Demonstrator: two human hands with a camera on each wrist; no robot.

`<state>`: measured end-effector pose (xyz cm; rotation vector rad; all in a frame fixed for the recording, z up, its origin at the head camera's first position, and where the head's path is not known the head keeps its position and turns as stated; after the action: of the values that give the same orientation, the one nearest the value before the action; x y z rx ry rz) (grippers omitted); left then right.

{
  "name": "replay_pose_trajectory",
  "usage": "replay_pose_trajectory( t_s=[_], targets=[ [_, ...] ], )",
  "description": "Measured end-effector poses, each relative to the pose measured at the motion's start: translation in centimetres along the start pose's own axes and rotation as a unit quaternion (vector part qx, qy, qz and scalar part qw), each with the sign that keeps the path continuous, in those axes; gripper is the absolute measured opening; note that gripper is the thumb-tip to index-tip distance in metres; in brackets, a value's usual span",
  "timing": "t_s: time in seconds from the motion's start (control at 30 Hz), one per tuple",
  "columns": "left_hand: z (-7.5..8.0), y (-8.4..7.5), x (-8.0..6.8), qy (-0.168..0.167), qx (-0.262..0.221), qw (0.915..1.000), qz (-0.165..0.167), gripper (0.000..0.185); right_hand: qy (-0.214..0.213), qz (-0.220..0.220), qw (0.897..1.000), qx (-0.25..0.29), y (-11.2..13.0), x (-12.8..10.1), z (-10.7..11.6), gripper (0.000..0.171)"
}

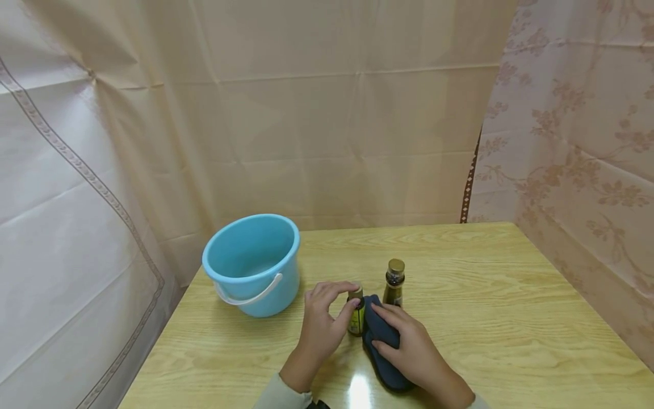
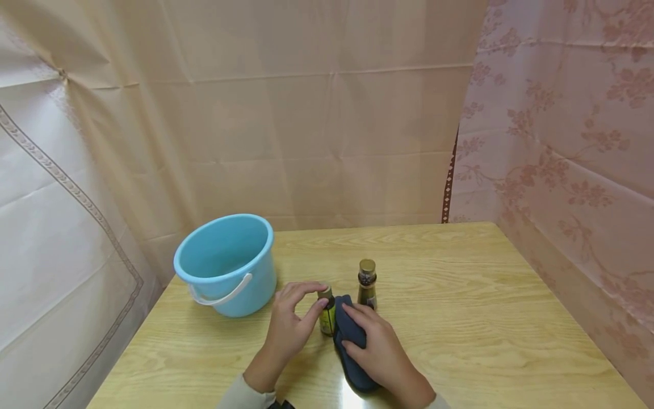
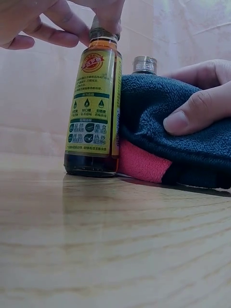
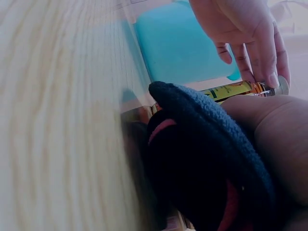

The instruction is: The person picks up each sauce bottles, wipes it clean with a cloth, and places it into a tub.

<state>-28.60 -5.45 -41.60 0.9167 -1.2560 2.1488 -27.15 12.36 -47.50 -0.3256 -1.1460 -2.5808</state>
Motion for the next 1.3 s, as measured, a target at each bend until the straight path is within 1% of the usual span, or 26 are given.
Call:
replay_pose_trajectory(
  t_s=[0.1, 0.27, 0.43, 0.57, 0.67, 0.77, 1.0, 1.17, 1.3],
  targets=[
    [0.0, -0.1, 0.0, -0.005, 0.002, 1.0, -0.005, 0.023, 0.002, -0.008, 1.0, -0.001, -0.2, 0.0, -0.1, 0.069],
    [0.3, -0.1, 0.0, -0.017, 0.009, 0.9998, -0.008, 0.022, 0.004, -0.01, 1.0, -0.003, -0.3, 0.1, -0.2, 0.069],
    [0.3, 0.1, 0.2, -0.024, 0.008, 0.9997, -0.005, 0.025, 0.003, -0.007, 1.0, -0.005, -0.2, 0.2, -0.2, 0.068],
    [0.3, 0.3, 0.1, -0.025, 0.01, 0.9997, -0.001, 0.025, -0.004, 0.006, 1.0, -0.006, 0.0, 0.1, -0.1, 0.069],
    [0.3, 0.3, 0.1, -0.024, 0.01, 0.9997, -0.002, 0.024, -0.019, 0.027, 0.999, -0.006, 0.4, 0.0, 0.2, 0.071],
    [0.2, 0.2, 0.1, -0.019, 0.008, 0.9998, -0.001, 0.025, -0.044, 0.053, 0.998, -0.004, 0.9, -0.1, 0.7, 0.074],
    [0.1, 0.1, 0.1, -0.008, 0.016, 0.9998, -0.003, 0.026, -0.106, 0.115, 0.988, 0.001, 2.1, -0.4, 1.9, 0.079],
    [0.0, 0.1, 0.1, -0.002, 0.019, 0.9998, 0.0, 0.026, -0.135, 0.137, 0.981, 0.008, 2.8, -0.7, 2.4, 0.081],
    [0.1, 0.2, 0.1, -0.003, 0.018, 0.9998, -0.001, 0.025, -0.133, 0.133, 0.982, 0.011, 2.9, -0.7, 2.3, 0.08]
  ],
)
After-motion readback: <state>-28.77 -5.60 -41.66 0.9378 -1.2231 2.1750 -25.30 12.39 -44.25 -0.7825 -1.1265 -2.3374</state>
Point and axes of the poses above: each hand's wrist, its own x-axis towards the middle knuckle, its own z-axis out of the back of the hand, y = z × x, the point moved 8 cm from there along x, towards the middle knuckle, and after that the axes turned 5 degrees about -y, right-handed, at the moved point
